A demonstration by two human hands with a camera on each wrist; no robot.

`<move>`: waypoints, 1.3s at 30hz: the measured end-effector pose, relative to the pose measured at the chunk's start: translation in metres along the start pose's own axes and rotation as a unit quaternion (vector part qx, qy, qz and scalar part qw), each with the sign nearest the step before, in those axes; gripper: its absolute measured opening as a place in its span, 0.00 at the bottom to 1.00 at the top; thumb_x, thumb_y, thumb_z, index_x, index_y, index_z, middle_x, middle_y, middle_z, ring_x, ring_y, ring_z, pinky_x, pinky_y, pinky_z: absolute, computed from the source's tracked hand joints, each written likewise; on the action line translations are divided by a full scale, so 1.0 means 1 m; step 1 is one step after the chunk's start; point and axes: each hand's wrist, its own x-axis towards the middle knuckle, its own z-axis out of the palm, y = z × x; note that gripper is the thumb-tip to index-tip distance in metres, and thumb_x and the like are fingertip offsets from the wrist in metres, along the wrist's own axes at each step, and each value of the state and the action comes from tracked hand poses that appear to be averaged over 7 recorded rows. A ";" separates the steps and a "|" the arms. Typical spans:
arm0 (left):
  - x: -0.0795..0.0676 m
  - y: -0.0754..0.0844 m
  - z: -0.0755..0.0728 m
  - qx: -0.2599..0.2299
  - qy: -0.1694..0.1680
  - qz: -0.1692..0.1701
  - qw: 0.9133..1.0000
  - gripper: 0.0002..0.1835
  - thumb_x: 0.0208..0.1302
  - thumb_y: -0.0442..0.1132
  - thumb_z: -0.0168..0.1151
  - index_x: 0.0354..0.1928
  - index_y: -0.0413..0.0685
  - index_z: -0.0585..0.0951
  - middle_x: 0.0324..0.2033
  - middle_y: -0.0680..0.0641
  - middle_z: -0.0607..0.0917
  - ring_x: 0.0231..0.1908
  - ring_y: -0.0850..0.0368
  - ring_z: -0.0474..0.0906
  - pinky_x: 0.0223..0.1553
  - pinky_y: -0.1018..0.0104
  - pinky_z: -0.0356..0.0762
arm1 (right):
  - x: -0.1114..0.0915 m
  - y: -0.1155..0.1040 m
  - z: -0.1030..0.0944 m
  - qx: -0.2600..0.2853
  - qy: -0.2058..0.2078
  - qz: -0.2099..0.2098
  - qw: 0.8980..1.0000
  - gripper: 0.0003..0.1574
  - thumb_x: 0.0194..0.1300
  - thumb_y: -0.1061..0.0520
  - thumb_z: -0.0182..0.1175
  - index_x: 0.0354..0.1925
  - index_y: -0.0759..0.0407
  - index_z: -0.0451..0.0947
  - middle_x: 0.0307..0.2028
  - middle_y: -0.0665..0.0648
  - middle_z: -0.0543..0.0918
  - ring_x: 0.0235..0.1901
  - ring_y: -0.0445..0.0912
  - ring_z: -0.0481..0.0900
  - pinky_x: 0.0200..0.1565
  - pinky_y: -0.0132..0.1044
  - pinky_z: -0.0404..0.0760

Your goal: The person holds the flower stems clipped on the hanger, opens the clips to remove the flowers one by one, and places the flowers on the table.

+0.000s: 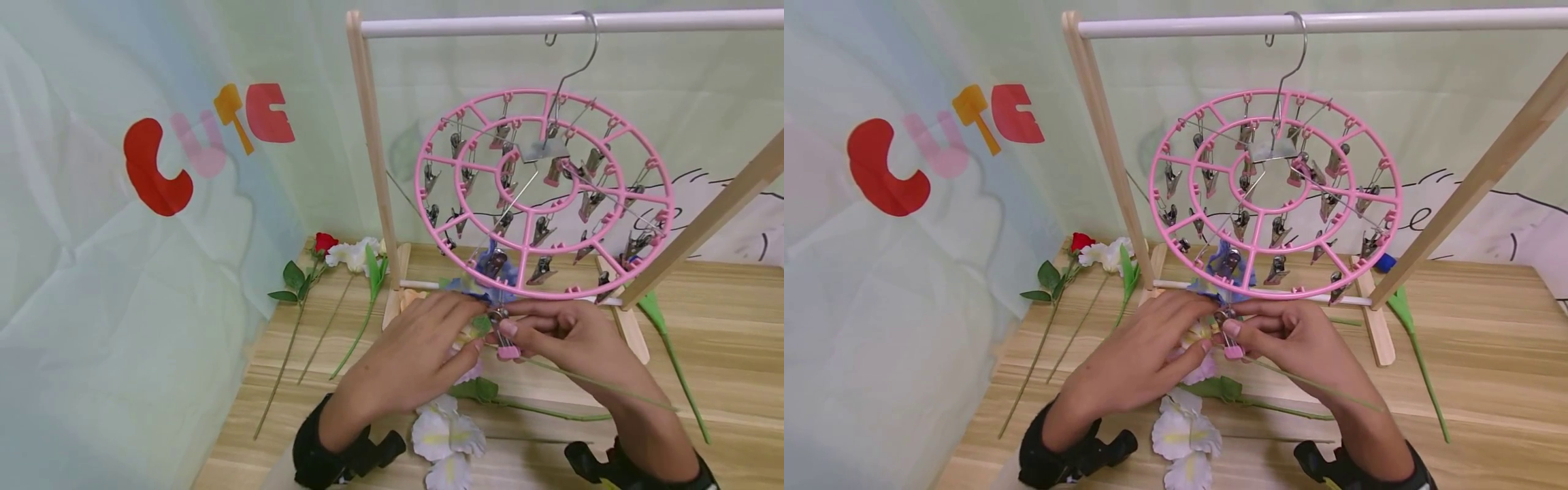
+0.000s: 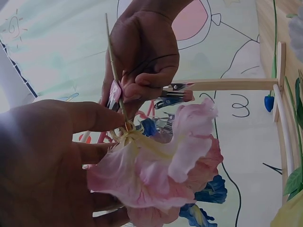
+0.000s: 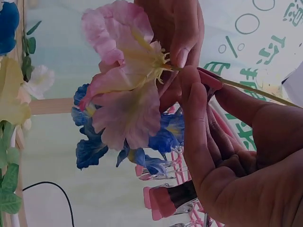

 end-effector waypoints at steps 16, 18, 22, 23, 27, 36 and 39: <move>-0.005 0.004 -0.010 0.009 0.048 0.017 0.999 0.11 0.75 0.50 0.68 0.53 0.58 0.87 0.50 0.57 0.87 0.58 0.59 0.80 0.62 0.58 0.76 | 0.004 -0.003 -0.008 0.026 -0.110 -0.010 0.993 0.26 0.80 0.62 0.58 0.69 0.73 0.73 0.50 0.57 0.92 0.49 0.49 0.92 0.50 0.42 0.89; -0.006 0.004 -0.011 0.010 0.052 0.016 0.998 0.11 0.74 0.49 0.69 0.53 0.58 0.88 0.49 0.57 0.87 0.55 0.60 0.80 0.63 0.58 0.76 | 0.003 -0.002 -0.011 0.032 -0.121 -0.014 0.992 0.26 0.80 0.64 0.58 0.70 0.75 0.71 0.50 0.57 0.92 0.50 0.48 0.92 0.51 0.41 0.89; -0.007 0.005 -0.011 0.018 0.061 0.016 0.998 0.10 0.71 0.49 0.72 0.50 0.57 0.89 0.46 0.58 0.87 0.53 0.60 0.80 0.63 0.58 0.75 | 0.004 0.001 -0.014 0.027 -0.124 -0.008 0.992 0.30 0.79 0.65 0.58 0.72 0.79 0.66 0.49 0.55 0.93 0.49 0.48 0.92 0.50 0.41 0.89; -0.007 0.005 -0.011 0.022 0.062 0.017 0.998 0.10 0.71 0.48 0.72 0.50 0.56 0.89 0.46 0.57 0.87 0.53 0.60 0.80 0.63 0.58 0.74 | 0.004 0.002 -0.015 0.027 -0.123 -0.008 0.992 0.31 0.79 0.65 0.59 0.72 0.80 0.65 0.49 0.54 0.93 0.48 0.48 0.92 0.50 0.41 0.89; -0.007 0.006 -0.012 0.042 0.064 0.020 0.997 0.06 0.71 0.46 0.71 0.45 0.57 0.89 0.44 0.58 0.86 0.50 0.60 0.79 0.62 0.58 0.74 | 0.004 0.000 -0.018 0.035 -0.128 -0.009 0.991 0.31 0.78 0.66 0.59 0.73 0.79 0.66 0.53 0.54 0.92 0.51 0.48 0.92 0.51 0.42 0.89; -0.007 0.009 -0.013 0.069 0.072 0.015 0.995 0.02 0.71 0.43 0.69 0.39 0.59 0.89 0.41 0.58 0.84 0.48 0.59 0.79 0.63 0.57 0.73 | -0.002 -0.006 -0.039 0.018 -0.128 -0.065 0.990 0.25 0.83 0.68 0.47 0.72 0.68 0.74 0.61 0.60 0.87 0.59 0.52 0.88 0.54 0.45 0.88; -0.007 0.009 -0.013 0.073 0.078 0.014 0.994 0.02 0.71 0.43 0.69 0.39 0.59 0.88 0.41 0.58 0.84 0.47 0.59 0.79 0.62 0.56 0.74 | -0.006 -0.007 -0.048 0.005 -0.123 -0.078 0.989 0.25 0.85 0.68 0.42 0.72 0.70 0.73 0.63 0.61 0.86 0.58 0.54 0.88 0.54 0.45 0.88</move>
